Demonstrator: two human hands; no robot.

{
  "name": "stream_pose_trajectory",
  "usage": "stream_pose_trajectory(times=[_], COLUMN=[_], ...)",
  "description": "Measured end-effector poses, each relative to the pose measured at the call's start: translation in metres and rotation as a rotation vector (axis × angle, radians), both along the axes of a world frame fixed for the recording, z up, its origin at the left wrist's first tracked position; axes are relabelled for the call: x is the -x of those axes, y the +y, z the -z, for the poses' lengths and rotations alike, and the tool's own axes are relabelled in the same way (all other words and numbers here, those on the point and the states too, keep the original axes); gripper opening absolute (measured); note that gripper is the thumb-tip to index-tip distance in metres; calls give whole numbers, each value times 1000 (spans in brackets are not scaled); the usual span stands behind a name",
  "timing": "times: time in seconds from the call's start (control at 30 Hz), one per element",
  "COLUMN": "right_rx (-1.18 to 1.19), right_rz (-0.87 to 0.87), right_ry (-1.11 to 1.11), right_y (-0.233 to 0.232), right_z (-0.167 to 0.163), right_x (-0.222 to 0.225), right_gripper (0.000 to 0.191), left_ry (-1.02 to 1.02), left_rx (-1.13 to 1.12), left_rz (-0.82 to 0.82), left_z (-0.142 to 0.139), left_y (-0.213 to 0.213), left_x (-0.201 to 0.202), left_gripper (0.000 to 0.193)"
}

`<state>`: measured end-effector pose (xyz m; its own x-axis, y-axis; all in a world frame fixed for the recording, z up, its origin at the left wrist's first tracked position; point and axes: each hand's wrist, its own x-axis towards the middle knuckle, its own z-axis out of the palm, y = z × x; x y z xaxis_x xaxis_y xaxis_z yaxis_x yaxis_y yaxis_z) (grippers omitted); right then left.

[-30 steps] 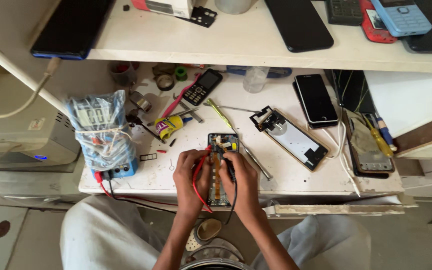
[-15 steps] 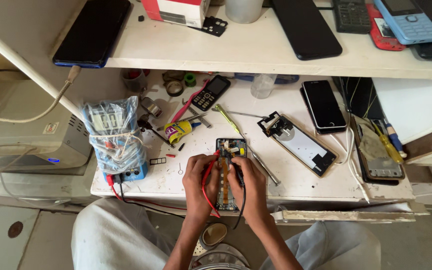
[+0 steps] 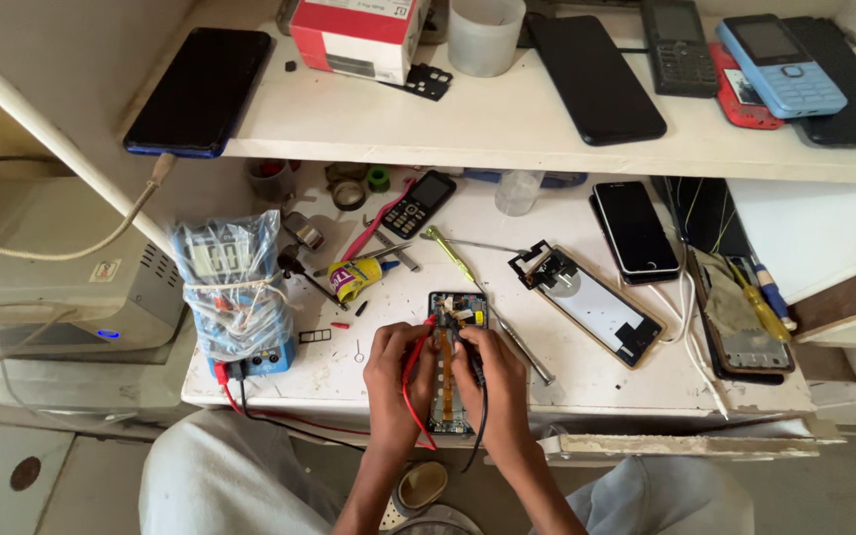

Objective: The person repairs a disassembled smartphone at a workbench. They manipulate components on the exposed phone motherboard with tweezers and a screwdriver, then use multimeter probes to test points on the board, continuing to work on the internal parts throughout the clip.

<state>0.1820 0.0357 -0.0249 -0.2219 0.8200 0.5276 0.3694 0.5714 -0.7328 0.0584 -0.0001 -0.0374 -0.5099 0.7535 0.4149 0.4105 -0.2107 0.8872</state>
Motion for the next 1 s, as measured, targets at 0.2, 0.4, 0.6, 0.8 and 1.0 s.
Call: stream_pose_trajectory(times=[0.2,0.4,0.6,0.8,1.0], right_rx=[5,-54,-70,-114,-81], right_rz=[23,1,-3,-19,1], right_ry=[-40,-34,-43,-46,-64], right_y=[1,4,5,5,5], right_z=[2,1,1,1,1], right_x=[-1,-1,-2,-3,-2], right_gripper=[19,19,18,18,19], left_ry=[6,40,8,5,9], left_rx=[13,-22,-11,-39,-41], left_rz=[25,14,35,53,52], left_z=[2,0,-1,-2,-1], left_y=[0,1,2,-1,1], left_x=[0,-1,-1,-2,-1], left_gripper=[18,21,22,22,21])
